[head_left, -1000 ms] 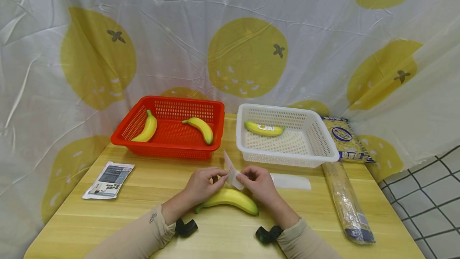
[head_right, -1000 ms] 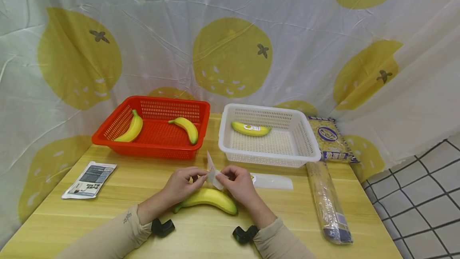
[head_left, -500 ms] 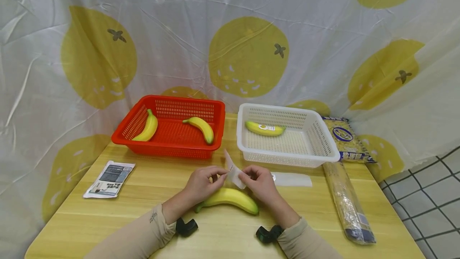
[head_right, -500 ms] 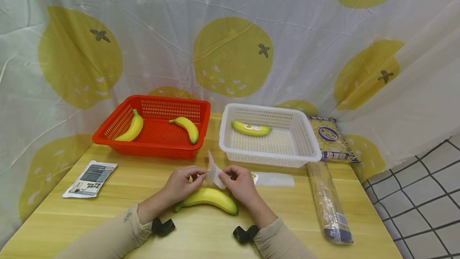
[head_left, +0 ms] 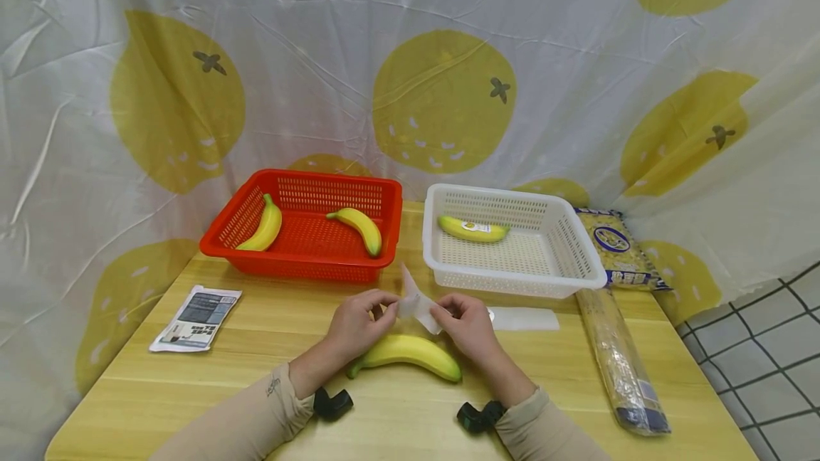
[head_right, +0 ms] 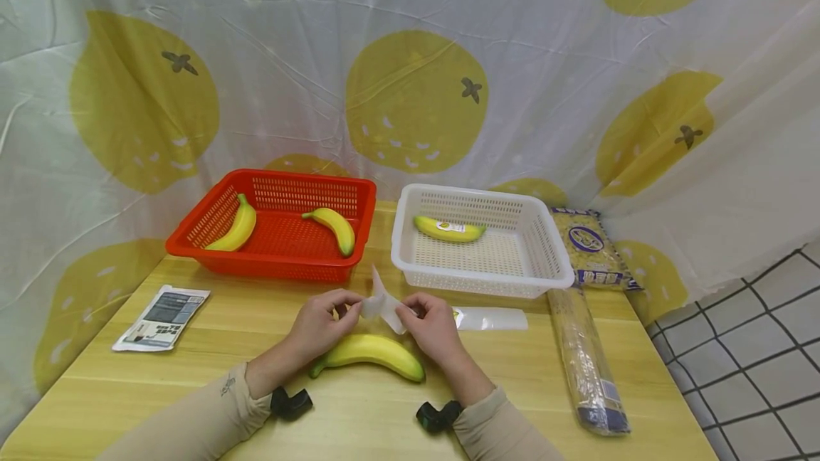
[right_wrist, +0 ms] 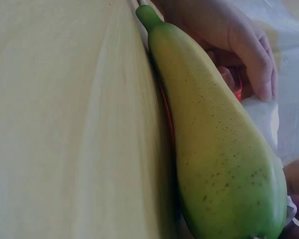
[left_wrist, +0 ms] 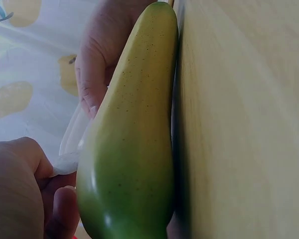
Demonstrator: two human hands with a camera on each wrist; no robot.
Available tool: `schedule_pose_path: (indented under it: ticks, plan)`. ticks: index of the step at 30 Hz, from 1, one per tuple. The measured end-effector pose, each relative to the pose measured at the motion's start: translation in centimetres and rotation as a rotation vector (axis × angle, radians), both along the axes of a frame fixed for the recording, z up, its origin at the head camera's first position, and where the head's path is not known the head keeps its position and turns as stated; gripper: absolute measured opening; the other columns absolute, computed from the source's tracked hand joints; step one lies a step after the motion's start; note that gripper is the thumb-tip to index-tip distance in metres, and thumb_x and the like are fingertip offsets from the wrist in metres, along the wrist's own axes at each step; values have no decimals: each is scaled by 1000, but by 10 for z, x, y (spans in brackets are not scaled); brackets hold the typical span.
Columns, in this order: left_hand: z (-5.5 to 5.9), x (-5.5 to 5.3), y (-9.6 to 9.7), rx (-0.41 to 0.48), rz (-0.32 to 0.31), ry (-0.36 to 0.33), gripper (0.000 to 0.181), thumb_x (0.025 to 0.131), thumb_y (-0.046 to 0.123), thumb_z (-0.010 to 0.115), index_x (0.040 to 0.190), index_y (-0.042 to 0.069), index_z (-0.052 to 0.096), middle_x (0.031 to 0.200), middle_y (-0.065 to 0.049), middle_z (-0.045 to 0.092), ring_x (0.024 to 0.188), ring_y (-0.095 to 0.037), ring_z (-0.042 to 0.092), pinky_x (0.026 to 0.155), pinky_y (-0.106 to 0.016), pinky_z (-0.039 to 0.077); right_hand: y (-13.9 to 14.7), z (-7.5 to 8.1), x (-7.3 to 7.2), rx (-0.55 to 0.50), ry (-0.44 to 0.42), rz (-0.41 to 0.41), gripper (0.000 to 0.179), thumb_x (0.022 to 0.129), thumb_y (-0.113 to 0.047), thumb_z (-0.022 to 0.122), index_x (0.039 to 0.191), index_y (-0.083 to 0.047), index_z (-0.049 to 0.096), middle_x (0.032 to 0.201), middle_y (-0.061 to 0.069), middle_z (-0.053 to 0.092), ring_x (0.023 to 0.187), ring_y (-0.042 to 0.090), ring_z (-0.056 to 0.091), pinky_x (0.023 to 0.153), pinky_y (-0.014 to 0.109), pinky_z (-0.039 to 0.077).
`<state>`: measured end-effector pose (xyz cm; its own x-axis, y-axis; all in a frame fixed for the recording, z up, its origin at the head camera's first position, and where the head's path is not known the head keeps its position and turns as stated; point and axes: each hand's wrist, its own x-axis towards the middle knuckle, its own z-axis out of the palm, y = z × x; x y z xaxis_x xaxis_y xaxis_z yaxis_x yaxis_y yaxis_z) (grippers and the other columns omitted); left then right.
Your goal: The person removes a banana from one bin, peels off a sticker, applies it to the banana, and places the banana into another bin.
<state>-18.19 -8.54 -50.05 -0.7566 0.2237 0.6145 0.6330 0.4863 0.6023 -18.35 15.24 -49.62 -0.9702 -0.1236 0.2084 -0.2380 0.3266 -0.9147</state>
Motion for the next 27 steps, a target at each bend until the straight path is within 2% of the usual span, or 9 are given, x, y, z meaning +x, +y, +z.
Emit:
schedule_pose_path:
  ticks: [9, 16, 22, 27]
  plan:
    - [1, -1, 0, 38, 24, -9, 10, 87, 7, 77, 94, 14, 79, 80, 9, 70, 62, 1, 54, 56, -18, 46, 1, 0, -1, 24, -32, -70, 7, 91, -12, 78, 85, -8, 76, 66, -1, 63, 59, 8, 52, 53, 20, 41]
    - [-1, -1, 0, 68, 19, -14, 12, 85, 4, 77, 93, 14, 79, 72, 11, 67, 62, 2, 55, 56, -16, 47, 0, 2, 0, -3, -59, -96, 12, 91, -17, 79, 86, -6, 76, 67, 2, 64, 57, 12, 58, 51, 22, 48]
    - [-1, -1, -1, 82, 5, -20, 11, 87, 6, 77, 94, 14, 78, 72, 12, 68, 62, 2, 56, 56, -17, 47, 1, -1, -2, -52, -78, -89, 13, 90, -17, 80, 93, -5, 77, 71, 5, 66, 57, 17, 61, 52, 24, 52]
    - [-1, -1, -3, 100, -12, 14, 10, 89, 4, 76, 95, 12, 78, 76, 11, 71, 63, 0, 57, 56, -17, 48, 2, -5, -4, -30, -61, -78, 15, 92, -10, 77, 104, -2, 76, 77, 5, 70, 63, 12, 63, 54, 22, 50]
